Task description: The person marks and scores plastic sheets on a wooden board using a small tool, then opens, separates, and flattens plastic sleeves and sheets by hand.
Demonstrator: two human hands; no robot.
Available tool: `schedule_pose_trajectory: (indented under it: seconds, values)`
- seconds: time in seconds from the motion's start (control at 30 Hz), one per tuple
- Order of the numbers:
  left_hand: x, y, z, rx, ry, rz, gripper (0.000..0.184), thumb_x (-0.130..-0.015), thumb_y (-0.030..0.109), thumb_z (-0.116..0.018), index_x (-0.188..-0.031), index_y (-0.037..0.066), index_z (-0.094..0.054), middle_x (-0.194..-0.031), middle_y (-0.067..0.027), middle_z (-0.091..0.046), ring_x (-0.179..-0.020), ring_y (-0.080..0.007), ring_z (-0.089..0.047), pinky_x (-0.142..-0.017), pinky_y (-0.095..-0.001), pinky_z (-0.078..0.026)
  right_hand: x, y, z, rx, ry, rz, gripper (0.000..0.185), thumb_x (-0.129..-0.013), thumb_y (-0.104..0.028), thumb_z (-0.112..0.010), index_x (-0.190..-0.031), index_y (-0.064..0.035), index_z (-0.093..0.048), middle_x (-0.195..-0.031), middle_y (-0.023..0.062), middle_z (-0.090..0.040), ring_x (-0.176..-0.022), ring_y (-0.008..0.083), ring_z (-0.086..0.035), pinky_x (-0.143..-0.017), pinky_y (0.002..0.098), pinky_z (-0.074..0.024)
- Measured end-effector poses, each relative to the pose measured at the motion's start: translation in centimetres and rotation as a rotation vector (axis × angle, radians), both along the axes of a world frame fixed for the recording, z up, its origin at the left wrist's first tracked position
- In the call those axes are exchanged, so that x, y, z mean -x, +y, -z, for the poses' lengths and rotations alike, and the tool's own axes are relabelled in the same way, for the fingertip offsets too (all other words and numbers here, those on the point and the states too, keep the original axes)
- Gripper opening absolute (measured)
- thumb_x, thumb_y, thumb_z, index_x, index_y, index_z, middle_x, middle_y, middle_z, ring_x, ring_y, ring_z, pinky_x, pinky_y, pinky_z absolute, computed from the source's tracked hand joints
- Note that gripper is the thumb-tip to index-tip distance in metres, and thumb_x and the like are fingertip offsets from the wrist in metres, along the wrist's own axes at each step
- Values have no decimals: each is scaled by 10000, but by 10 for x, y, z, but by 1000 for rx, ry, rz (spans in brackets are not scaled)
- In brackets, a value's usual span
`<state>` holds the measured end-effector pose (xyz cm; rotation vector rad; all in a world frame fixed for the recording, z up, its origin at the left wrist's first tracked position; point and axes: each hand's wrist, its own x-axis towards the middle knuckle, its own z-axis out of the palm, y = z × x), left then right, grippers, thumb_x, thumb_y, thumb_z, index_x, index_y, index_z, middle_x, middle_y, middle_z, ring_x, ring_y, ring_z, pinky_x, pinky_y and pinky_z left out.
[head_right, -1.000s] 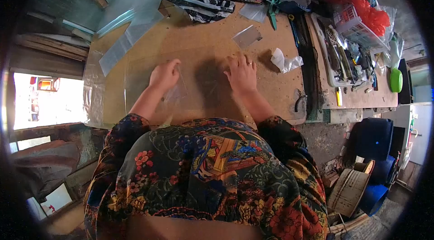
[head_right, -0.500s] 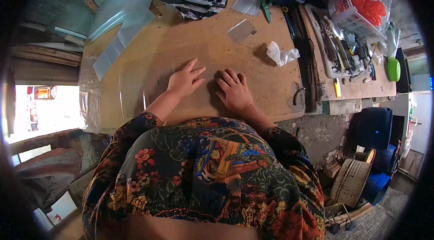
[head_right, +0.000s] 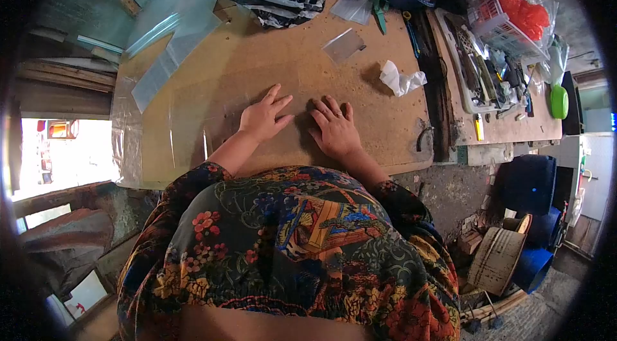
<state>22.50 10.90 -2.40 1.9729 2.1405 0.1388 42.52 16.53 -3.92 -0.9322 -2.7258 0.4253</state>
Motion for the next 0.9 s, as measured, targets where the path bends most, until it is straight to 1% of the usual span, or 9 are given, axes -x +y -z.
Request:
schedule_pose_trajectory:
  seconds: [0.07,0.4,0.47,0.5,0.57,0.63,0.7,0.77,0.9]
  values:
    - [0,1,-1,48,-6,-14,461,-792,457,-514,-1192,230,-494,-1353,-59,-311,-947,-243,-574,-739,-362,-488,0,2,-1,3,-15,0,403,-809,-301,-515,-1140,-73,-477,-1307,74,-371,-1256,280,-262,-991,531,-182]
    - [0,3,0,44,16,-1,490,-802,469,-488,-1237,248,-447,-1387,-57,-260,-956,-249,-575,-734,-372,-492,-1,0,-2,4,-48,50,448,-819,-332,-494,-1183,-75,-452,-1356,68,-311,-1275,269,-227,-1000,534,-154]
    - [-1,4,-5,98,-1,-26,489,-801,473,-489,-1237,254,-447,-1390,-56,-254,-939,-246,-582,-729,-372,-492,-2,-1,-1,-42,2,94,436,-813,-324,-505,-1170,-77,-465,-1309,76,-374,-1256,266,-267,-1004,515,-161]
    - [-1,4,-4,97,0,-24,489,-801,473,-489,-1237,254,-447,-1390,-56,-254,-939,-246,-582,-729,-372,-492,-5,-1,-1,-43,2,96,436,-813,-324,-505,-1170,-77,-465,-1309,76,-374,-1256,266,-267,-1004,515,-161]
    - [1,4,0,73,13,-9,493,-799,480,-490,-1238,262,-444,-1392,-53,-252,-927,-244,-587,-724,-367,-493,-23,1,1,-125,154,147,360,-795,-291,-534,-1082,-76,-511,-1160,88,-496,-1131,279,-410,-946,466,-274]
    - [2,4,0,65,8,4,493,-799,482,-489,-1239,264,-443,-1391,-51,-255,-925,-241,-587,-723,-366,-493,-53,3,-1,-162,251,296,267,-765,-240,-577,-964,-68,-532,-973,98,-553,-927,296,-508,-801,427,-377]
    - [1,4,-2,55,-2,18,494,-799,484,-488,-1240,266,-441,-1390,-48,-257,-923,-239,-588,-722,-365,-494,-92,10,11,-235,318,558,220,-749,-207,-598,-893,-62,-518,-896,116,-545,-818,309,-519,-682,416,-402]
    - [-1,6,-9,152,-3,-25,492,-813,501,-463,-1249,275,-433,-1398,-42,-241,-1008,-221,-548,-759,-359,-485,-130,13,9,-194,188,831,253,-749,-226,-612,-903,-55,-509,-894,136,-537,-815,330,-520,-668,420,-411]
    - [-1,6,-5,99,29,15,497,-810,494,-471,-1250,267,-430,-1398,-49,-242,-932,-227,-585,-726,-358,-495,-176,11,28,-208,173,963,324,-751,-288,-623,-938,-46,-517,-882,120,-538,-825,301,-531,-689,398,-428]
